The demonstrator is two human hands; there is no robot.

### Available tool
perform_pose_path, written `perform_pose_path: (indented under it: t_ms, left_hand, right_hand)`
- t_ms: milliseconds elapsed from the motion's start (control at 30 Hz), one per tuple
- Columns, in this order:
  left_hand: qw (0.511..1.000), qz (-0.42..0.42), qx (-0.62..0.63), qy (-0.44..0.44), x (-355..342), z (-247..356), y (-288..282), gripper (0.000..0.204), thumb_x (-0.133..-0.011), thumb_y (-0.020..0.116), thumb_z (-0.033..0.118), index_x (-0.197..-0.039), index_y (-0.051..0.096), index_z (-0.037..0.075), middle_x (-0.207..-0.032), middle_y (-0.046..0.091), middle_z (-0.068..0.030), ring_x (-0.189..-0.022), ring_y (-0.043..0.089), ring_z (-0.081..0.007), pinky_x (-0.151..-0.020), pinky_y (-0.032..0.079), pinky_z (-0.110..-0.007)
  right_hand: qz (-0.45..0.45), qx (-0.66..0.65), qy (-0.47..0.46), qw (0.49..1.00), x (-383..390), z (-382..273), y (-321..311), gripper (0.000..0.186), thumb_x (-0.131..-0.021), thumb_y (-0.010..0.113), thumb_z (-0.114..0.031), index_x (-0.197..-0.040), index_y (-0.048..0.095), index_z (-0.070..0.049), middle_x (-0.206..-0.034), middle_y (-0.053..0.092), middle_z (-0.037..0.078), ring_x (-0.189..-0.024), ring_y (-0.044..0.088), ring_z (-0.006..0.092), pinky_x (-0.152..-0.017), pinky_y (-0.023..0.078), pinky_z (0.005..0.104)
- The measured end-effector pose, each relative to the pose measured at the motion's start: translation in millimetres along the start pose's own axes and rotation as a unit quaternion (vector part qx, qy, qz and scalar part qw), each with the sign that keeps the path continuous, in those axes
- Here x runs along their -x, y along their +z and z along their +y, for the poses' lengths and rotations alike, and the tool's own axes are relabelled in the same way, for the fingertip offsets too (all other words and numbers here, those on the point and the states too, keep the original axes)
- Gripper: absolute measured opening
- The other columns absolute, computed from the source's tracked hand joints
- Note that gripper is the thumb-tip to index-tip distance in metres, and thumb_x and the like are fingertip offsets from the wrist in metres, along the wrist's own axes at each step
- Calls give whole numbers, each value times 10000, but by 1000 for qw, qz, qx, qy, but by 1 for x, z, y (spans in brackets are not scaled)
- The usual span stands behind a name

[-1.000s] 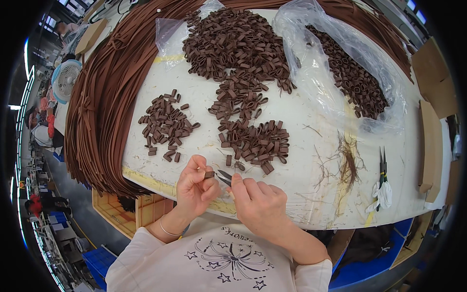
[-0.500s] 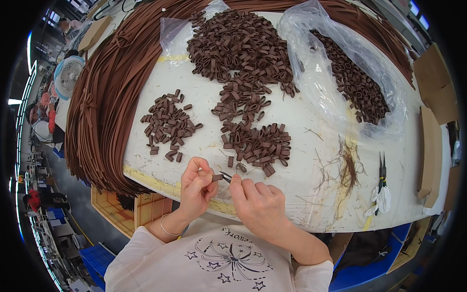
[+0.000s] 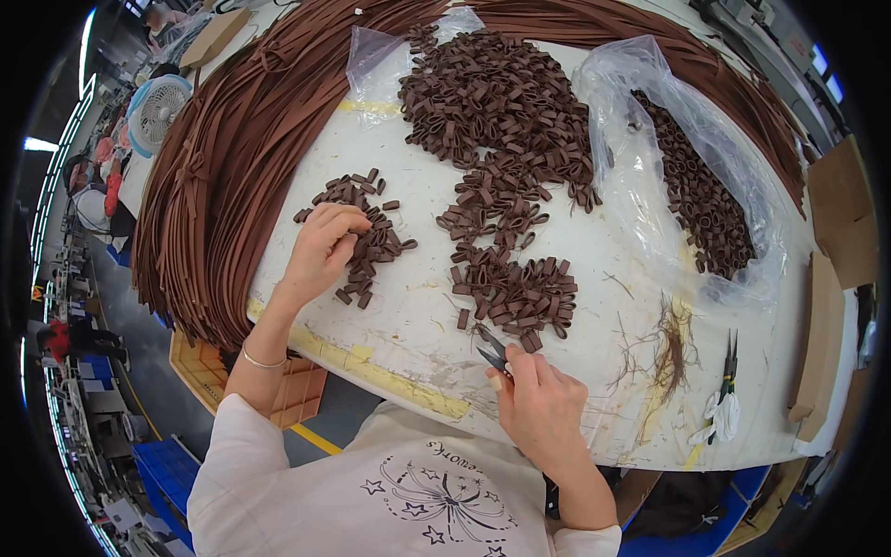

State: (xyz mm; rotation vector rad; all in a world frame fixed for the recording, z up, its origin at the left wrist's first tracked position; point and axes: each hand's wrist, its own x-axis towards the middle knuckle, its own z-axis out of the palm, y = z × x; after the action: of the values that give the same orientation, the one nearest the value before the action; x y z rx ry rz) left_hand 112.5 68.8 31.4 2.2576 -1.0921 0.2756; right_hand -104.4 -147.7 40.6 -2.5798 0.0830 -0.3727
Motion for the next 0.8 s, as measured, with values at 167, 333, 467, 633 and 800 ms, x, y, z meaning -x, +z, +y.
perform_pose_path:
  t_ms: [167,333,467,633,800]
  left_hand:
    - [997,-81,1,-2,10,0,-10,149,-664,532,-56,-772,543,47,-758,496,-52,-747,457,-225,-683,361,-321]
    - [995,-91,-34,20,26,-1,-8,140,-658,575,-29,-759,544,62,-760,481,-44,-760,451,-215,-686,338,-318]
    - [991,-99,-66,64,25,-2,-5,166,-640,613,-4,-774,541,63,-780,475,-53,-756,443,-224,-679,330,-320]
    - [977,-151,-111,102,21,-3,-3,123,-663,597,11,-763,543,59,-766,461,-58,-758,439,-215,-676,327,-314]
    - [960,-225,-134,101,11,-5,-3,99,-678,565,4,-734,509,63,-768,435,-63,-768,430,-215,-671,317,-308]
  right_hand:
    - [-8,-9,2,1000,3,4,3,230,-725,654,-150,-875,540,-19,-632,548,64,-454,522,184,-401,375,273]
    - [-24,-22,-7,999,3,2,5,223,-734,649,-150,-874,540,-15,-637,550,69,-460,529,182,-407,383,269]
    - [-37,-27,3,999,4,0,4,220,-744,640,-141,-890,536,-12,-630,544,70,-483,541,178,-432,400,272]
    - [-38,-36,17,998,8,0,2,219,-748,637,-138,-895,533,-14,-609,543,71,-484,544,177,-444,411,273]
    - [-45,-42,16,998,10,2,2,214,-750,635,-129,-897,534,-10,-605,547,74,-481,542,177,-445,412,268]
